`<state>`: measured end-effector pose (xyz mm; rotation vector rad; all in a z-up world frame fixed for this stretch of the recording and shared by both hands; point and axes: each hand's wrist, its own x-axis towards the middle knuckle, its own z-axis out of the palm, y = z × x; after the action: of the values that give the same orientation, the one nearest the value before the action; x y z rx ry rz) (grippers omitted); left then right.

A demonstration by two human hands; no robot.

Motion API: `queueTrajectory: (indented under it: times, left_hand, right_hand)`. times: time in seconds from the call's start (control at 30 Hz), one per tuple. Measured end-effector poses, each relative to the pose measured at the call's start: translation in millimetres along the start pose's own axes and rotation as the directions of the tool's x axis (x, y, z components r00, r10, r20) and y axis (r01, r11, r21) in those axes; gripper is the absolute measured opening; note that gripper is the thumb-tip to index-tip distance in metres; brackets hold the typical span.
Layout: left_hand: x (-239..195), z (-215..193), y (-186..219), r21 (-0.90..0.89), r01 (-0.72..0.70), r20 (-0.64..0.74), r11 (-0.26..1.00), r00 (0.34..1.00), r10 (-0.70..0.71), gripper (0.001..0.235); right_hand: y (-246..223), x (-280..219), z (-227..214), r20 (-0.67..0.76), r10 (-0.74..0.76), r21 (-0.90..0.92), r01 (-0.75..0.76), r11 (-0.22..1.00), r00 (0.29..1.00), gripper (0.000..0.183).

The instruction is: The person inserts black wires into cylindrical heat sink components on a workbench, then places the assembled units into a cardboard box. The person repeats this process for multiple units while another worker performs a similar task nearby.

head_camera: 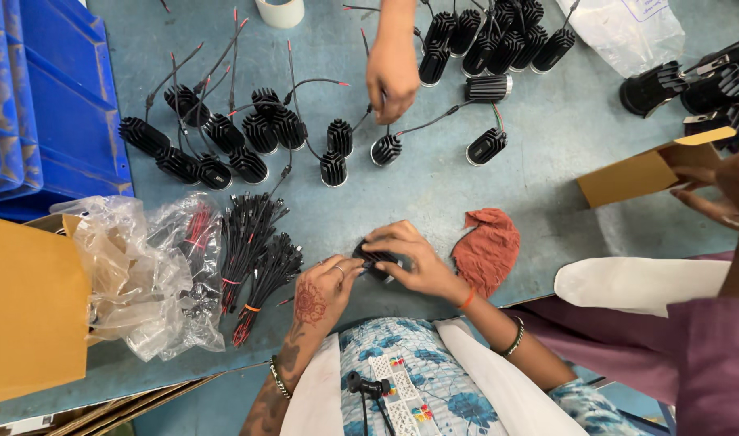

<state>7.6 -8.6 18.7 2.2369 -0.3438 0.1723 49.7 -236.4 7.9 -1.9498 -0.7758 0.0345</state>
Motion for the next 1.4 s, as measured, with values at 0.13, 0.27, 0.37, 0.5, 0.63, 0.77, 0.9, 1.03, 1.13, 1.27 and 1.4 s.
queueTrajectory:
  times: [0.13, 0.27, 0.37, 0.5, 0.63, 0.77, 0.9, 1.03, 1.13, 1.27, 1.4]
  left_hand:
    - [0.0, -4.9, 1.3, 0.035, 0.036, 0.021, 0.999, 0.999, -0.037, 0.014]
    - [-1.5, -7.8, 5.0, 0.04, -0.021, 0.007, 0.999, 1.0, 0.02, 0.012]
    - [-2.9, -7.2, 10.9, 0.038, -0.049, 0.021, 0.998, 0.999, 0.049, 0.012]
    - [-3.0, -5.5, 15.3, 0.061, -0.103, 0.033, 0.993, 0.994, 0.101, 0.019]
    - [0.6, -14.5, 11.2, 0.11, -0.076, 0.048, 0.991, 0.996, 0.071, 0.018]
    - [12.6, -28.0, 8.1, 0.192, -0.064, 0.024, 0.979, 0.998, 0.06, 0.027]
    - [23.6, -39.5, 18.1, 0.243, -0.129, -0.212, 0.961, 0.96, 0.182, 0.027]
    - [26.0, -45.7, 20.4, 0.304, -0.124, -0.418, 0.944, 0.874, 0.249, 0.026]
    - [19.1, -44.5, 8.9, 0.312, -0.047, -0.371, 0.949, 0.913, 0.167, 0.024]
    - [3.7, -36.3, -11.8, 0.321, 0.024, -0.302, 0.947, 0.95, 0.078, 0.02]
    - [-19.4, -39.1, -35.5, 0.297, 0.109, -0.334, 0.949, 0.943, -0.004, 0.022]
  right_hand:
    - [-0.1, 7.1, -13.6, 0.115, 0.102, -0.05, -0.097, 0.994, 0.988, 0.058]
    - [1.4, 19.8, -16.0, 0.328, 0.128, -0.056, -0.116, 0.992, 0.936, 0.078]
    - [0.1, 30.8, -3.1, 0.372, 0.207, -0.225, -0.129, 0.966, 0.905, 0.084]
    - [-4.7, 32.9, 11.7, 0.406, 0.245, -0.424, -0.055, 0.904, 0.88, 0.073]
    - [-10.0, 28.7, 7.7, 0.418, 0.162, -0.37, 0.005, 0.929, 0.894, 0.07]
    - [-8.8, 24.6, -5.9, 0.211, 0.077, -0.349, 0.002, 0.937, 0.974, 0.06]
    - [12.2, 42.8, -13.2, -0.128, 0.111, -0.244, -0.14, 0.96, 0.986, 0.052]
    - [53.9, 83.9, -17.9, -0.426, 0.225, -0.009, -0.253, 0.967, 0.876, 0.047]
    - [78.6, 112.3, -16.1, -0.533, 0.195, -0.094, -0.286, 0.954, 0.823, 0.052]
    - [86.9, 119.6, -20.4, -0.387, 0.156, -0.214, -0.254, 0.943, 0.909, 0.055]
    - [96.5, 95.1, -45.8, -0.332, 0.004, -0.41, -0.148, 0.9, 0.943, 0.061]
